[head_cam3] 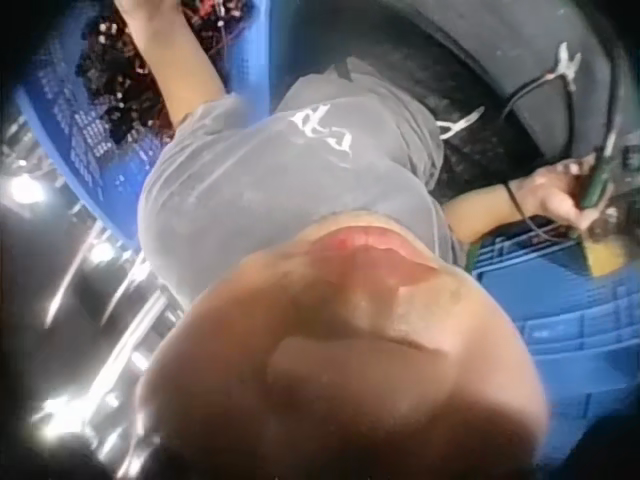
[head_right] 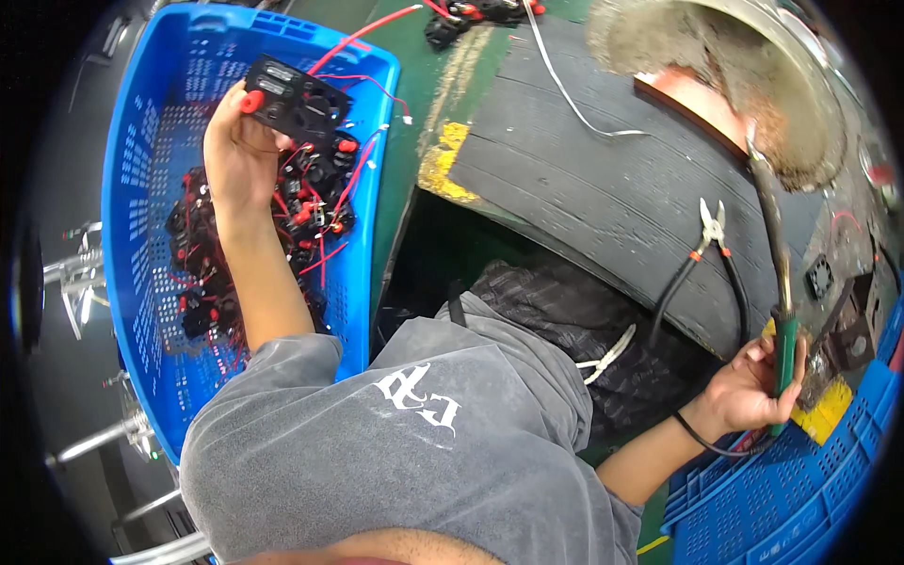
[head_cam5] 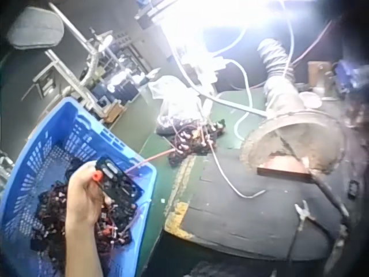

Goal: Soldering wires onto small electronic cooling fans and trimming them with wire cutters on an assembly line.

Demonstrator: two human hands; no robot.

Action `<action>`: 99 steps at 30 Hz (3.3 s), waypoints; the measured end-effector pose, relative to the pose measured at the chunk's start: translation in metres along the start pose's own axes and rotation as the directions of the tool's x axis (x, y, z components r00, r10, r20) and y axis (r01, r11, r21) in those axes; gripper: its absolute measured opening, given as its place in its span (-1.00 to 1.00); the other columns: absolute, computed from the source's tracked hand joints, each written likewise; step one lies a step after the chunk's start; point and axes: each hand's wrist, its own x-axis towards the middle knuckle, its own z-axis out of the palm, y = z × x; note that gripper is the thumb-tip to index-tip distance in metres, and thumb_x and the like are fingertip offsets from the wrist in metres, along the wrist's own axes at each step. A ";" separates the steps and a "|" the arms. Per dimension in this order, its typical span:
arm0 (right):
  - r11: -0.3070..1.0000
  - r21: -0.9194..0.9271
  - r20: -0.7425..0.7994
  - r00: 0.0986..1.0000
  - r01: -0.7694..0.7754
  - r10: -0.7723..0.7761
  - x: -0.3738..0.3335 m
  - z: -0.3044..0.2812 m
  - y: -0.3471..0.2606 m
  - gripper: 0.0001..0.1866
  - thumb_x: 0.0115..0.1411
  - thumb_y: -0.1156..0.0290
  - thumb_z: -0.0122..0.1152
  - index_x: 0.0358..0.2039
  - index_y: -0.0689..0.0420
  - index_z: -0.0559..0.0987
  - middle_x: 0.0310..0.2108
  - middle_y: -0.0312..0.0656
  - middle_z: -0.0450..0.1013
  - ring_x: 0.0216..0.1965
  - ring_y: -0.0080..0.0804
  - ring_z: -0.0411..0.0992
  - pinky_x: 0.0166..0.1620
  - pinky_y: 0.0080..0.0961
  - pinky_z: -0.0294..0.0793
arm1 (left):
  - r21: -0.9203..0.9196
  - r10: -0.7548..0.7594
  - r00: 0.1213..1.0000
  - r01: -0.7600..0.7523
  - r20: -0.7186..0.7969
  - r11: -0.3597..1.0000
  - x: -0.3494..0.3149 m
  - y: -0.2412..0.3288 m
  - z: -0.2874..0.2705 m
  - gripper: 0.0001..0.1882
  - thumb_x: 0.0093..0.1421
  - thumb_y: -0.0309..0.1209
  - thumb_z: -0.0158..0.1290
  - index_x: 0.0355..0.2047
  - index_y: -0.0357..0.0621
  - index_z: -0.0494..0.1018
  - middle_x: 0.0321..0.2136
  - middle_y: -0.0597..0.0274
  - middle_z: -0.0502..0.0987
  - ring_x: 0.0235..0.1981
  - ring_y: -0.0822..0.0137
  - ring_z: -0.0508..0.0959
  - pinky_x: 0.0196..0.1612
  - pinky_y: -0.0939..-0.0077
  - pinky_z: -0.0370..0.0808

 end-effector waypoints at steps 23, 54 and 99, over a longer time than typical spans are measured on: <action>0.999 -0.039 0.030 0.999 0.028 -0.027 -0.018 0.029 0.001 -0.41 0.27 -0.02 -0.17 0.00 0.23 0.51 -0.41 -0.05 0.55 -0.54 -0.42 0.44 -0.63 -0.65 0.32 | 0.001 0.772 0.342 -0.915 0.536 0.405 -0.042 -0.092 0.230 -0.56 -0.21 -0.53 0.38 -0.24 -0.31 0.58 -0.39 0.15 0.55 -0.41 0.23 0.56 -0.33 0.37 0.52; 0.998 -0.010 0.015 0.998 0.061 -0.061 -0.020 0.033 0.001 -0.44 0.28 0.02 -0.16 -0.02 0.25 0.52 -0.38 -0.02 0.54 -0.50 -0.42 0.44 -0.62 -0.65 0.31 | 0.414 0.711 0.459 -0.874 0.532 0.255 -0.005 -0.133 0.237 -0.70 -0.06 -0.42 0.29 -0.29 -0.20 0.52 -0.41 0.19 0.49 -0.37 0.19 0.52 -0.29 0.42 0.52; 0.998 0.024 0.021 0.998 0.062 -0.062 -0.018 0.030 0.002 -0.43 0.26 0.01 -0.14 -0.01 0.24 0.52 -0.39 0.01 0.55 -0.54 -0.40 0.43 -0.64 -0.66 0.31 | 0.540 0.437 0.603 -0.796 0.668 0.273 0.011 -0.153 0.240 -0.47 -0.14 -0.34 0.33 -0.14 -0.27 0.44 -0.15 0.10 0.44 -0.11 0.08 0.43 -0.01 0.34 0.44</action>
